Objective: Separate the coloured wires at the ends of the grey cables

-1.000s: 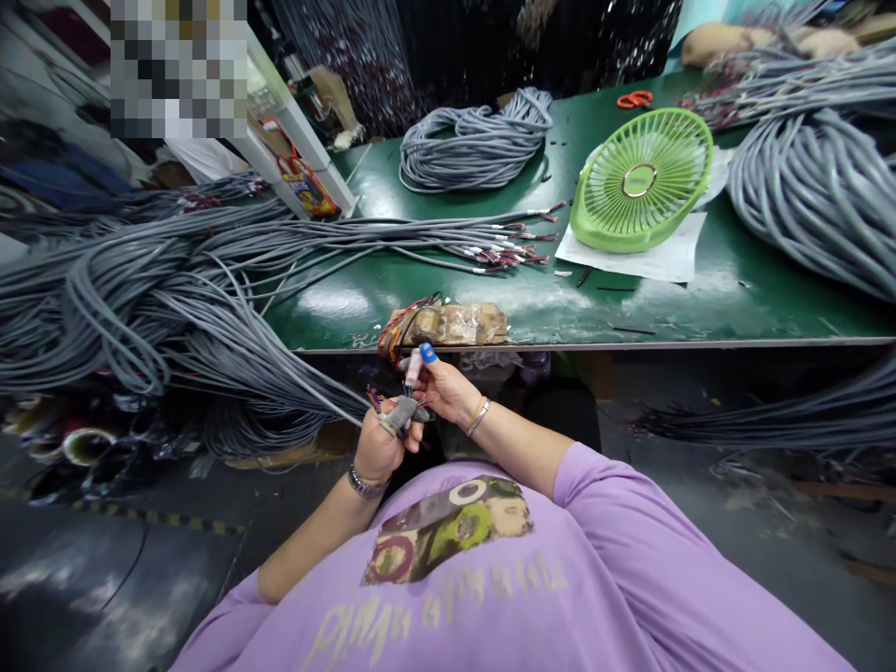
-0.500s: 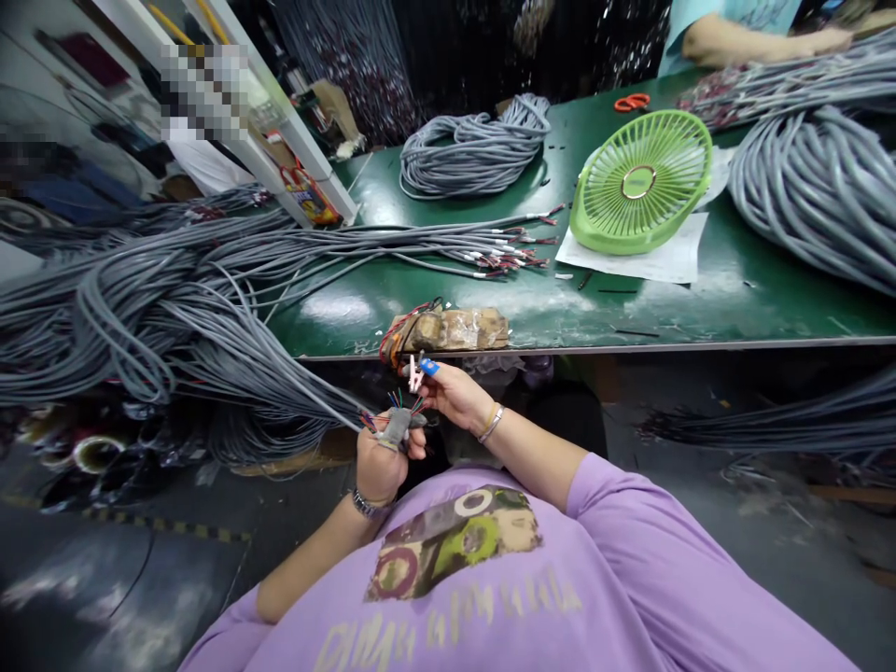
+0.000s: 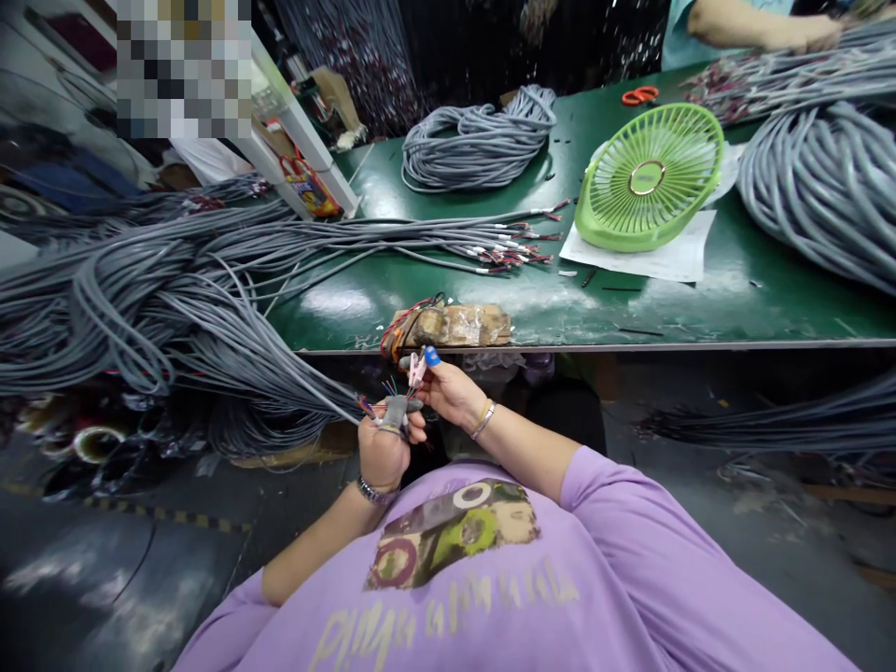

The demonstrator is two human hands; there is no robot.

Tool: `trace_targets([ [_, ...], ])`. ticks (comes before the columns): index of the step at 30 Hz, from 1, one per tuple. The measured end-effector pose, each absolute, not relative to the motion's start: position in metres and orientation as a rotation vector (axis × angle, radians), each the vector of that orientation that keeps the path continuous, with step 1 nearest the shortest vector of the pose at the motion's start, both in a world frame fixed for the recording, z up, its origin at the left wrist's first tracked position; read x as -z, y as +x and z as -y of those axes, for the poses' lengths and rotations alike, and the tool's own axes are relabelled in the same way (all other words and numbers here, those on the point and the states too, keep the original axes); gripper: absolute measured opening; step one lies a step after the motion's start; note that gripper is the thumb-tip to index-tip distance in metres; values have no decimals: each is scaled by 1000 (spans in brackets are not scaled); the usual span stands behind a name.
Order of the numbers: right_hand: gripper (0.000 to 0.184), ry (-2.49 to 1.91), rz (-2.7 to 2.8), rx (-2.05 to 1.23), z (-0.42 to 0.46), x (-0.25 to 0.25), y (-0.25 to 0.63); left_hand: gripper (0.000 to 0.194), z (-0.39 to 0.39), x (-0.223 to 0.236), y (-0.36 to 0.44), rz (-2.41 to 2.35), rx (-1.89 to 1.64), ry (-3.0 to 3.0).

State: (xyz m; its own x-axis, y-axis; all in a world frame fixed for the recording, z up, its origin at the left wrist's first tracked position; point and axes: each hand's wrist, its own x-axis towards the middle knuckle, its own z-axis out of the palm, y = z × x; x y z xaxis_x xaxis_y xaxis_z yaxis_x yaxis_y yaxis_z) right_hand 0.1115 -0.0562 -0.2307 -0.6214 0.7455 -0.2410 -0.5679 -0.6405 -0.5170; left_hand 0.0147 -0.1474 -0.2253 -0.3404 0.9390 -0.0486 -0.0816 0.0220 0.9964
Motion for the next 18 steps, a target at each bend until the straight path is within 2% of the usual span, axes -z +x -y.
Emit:
trace_targets([
  [10, 42, -641, 418, -2182, 56, 230, 106, 34, 148, 230, 14, -1465, -1421, 940],
  [18, 51, -574, 454, -2290, 57, 231, 116, 35, 156, 232, 13, -1464, -1398, 966],
])
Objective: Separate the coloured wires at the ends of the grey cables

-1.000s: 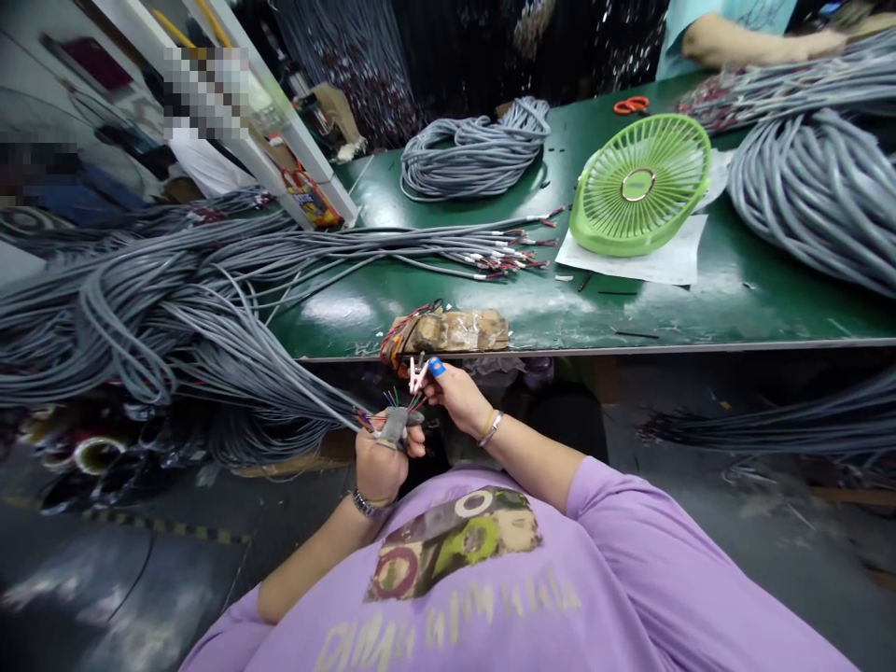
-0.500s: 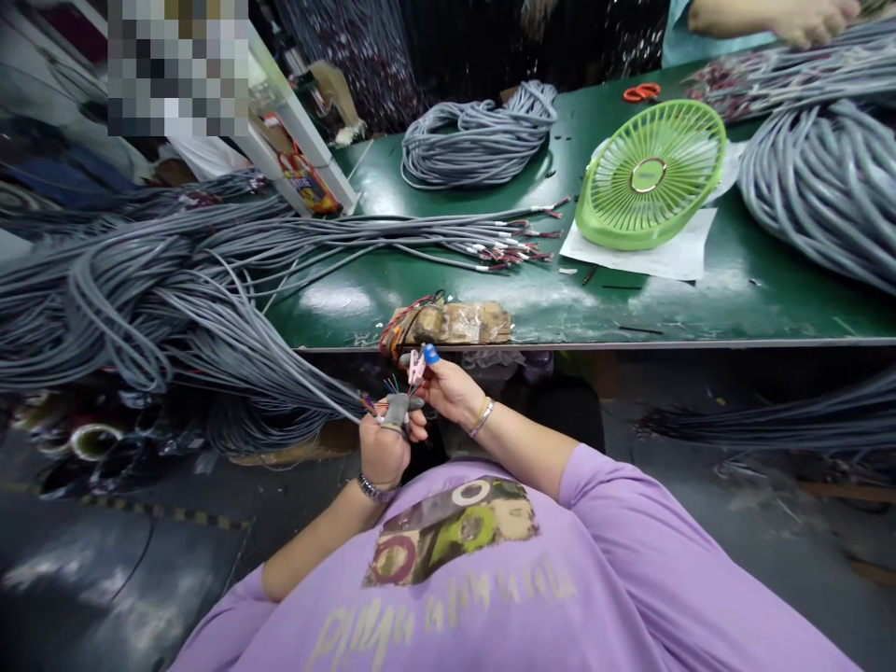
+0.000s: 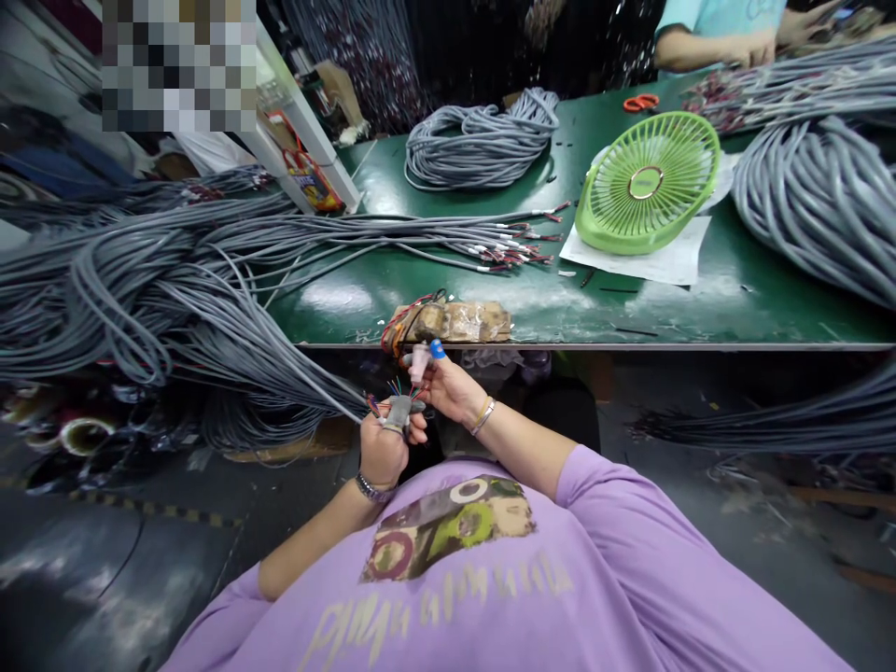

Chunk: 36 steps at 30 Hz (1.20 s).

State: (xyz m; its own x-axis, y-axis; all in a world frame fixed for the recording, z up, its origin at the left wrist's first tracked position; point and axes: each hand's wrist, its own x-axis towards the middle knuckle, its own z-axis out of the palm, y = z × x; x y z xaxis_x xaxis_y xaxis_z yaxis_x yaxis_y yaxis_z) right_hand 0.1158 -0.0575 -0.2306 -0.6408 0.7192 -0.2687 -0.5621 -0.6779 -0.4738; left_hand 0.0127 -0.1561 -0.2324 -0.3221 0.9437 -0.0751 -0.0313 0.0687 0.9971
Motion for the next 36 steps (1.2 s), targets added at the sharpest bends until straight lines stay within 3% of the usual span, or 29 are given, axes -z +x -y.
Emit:
trace_targets([
  [4, 56, -661, 767, -2411, 54, 231, 136, 39, 163, 233, 10, -1486, -1349, 985],
  [9, 42, -703, 1219, -2308, 53, 227, 155, 38, 166, 230, 9, -1482, -1238, 1096],
  [21, 33, -633, 1522, -2144, 62, 220, 146, 42, 162, 226, 5, -1324, -846, 1175],
  [30, 43, -720, 1134, -2254, 70, 234, 159, 39, 161, 231, 8, -1376, -1238, 937],
  [36, 36, -709, 1190, -2087, 81, 230, 149, 40, 162, 237, 7, -1380, -1187, 1036],
])
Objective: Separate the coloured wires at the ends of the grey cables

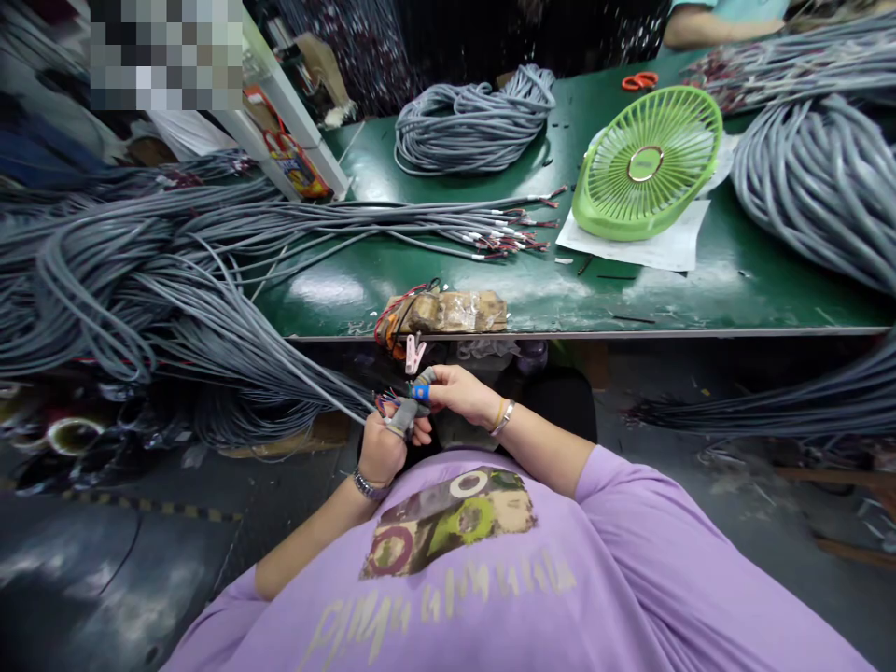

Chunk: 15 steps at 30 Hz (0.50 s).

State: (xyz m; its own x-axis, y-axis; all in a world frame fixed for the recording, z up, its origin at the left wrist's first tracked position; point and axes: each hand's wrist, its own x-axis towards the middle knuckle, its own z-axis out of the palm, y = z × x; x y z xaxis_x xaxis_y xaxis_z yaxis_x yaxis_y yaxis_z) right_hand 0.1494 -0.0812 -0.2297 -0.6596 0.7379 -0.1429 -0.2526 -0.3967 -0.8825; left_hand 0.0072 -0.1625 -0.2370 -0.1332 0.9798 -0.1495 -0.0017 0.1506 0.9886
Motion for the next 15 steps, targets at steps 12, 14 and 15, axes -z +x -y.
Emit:
trace_targets([
  [12, 26, -873, 1142, -1914, 89, 225, 132, 40, 163, 237, 8, -1434, -1374, 929],
  [14, 24, -871, 1122, -1916, 91, 226, 130, 39, 163, 238, 8, -1421, -1396, 900],
  [15, 22, -869, 1111, -1924, 91, 227, 130, 39, 162, 237, 9, -1414, -1407, 882],
])
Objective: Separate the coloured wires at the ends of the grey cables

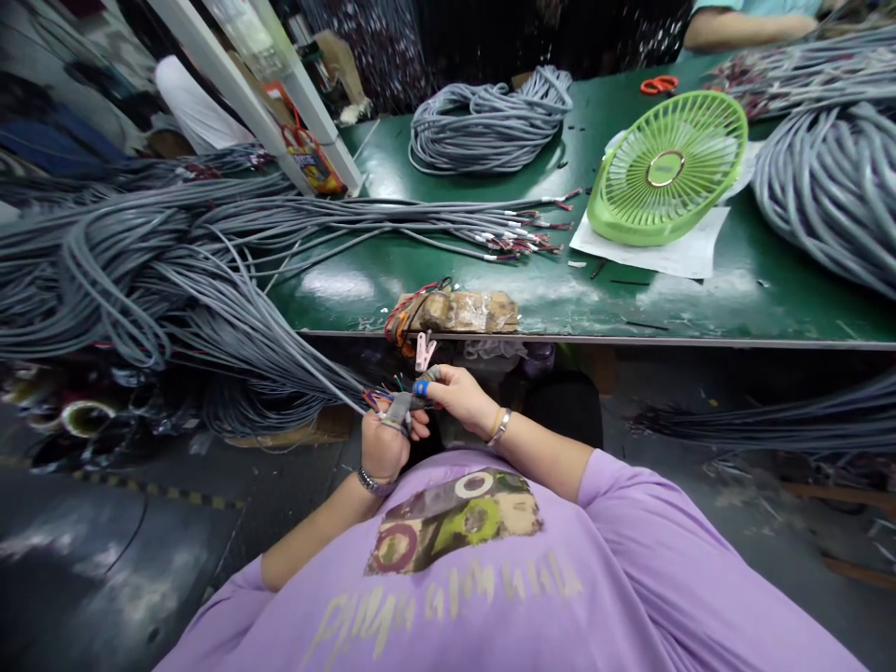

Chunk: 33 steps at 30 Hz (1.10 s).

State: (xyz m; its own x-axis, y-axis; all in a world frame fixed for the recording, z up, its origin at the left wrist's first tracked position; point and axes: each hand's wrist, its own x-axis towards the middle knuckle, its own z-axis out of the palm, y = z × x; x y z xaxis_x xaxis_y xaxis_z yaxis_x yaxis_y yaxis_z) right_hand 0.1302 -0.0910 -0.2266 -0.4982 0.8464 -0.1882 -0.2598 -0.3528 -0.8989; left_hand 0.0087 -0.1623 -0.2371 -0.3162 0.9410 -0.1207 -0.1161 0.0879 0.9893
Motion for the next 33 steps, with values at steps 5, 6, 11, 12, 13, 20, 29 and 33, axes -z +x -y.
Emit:
trace_targets([
  [5, 18, -909, 855, -1949, 83, 235, 137, 34, 161, 229, 7, -1385, -1508, 741],
  [6, 17, -914, 783, -1964, 79, 237, 139, 34, 161, 227, 6, -1368, -1520, 731],
  [11, 26, -918, 615, -2169, 60, 238, 141, 33, 159, 219, 3, -1249, -1433, 806],
  [12, 31, -893, 638, -2207, 57, 237, 139, 33, 158, 218, 2, -1229, -1409, 815],
  [13, 34, -850, 686, -2233, 54, 235, 137, 33, 157, 217, 2, -1213, -1392, 819],
  [20, 51, -786, 999, -1764, 54, 233, 120, 34, 147, 208, 8, -1225, -1401, 822],
  [29, 51, -684, 627, -2094, 53, 226, 109, 33, 144, 217, 15, -1284, -1371, 854],
  [33, 46, -703, 519, -2052, 53, 224, 106, 35, 144, 219, 16, -1312, -1338, 855],
])
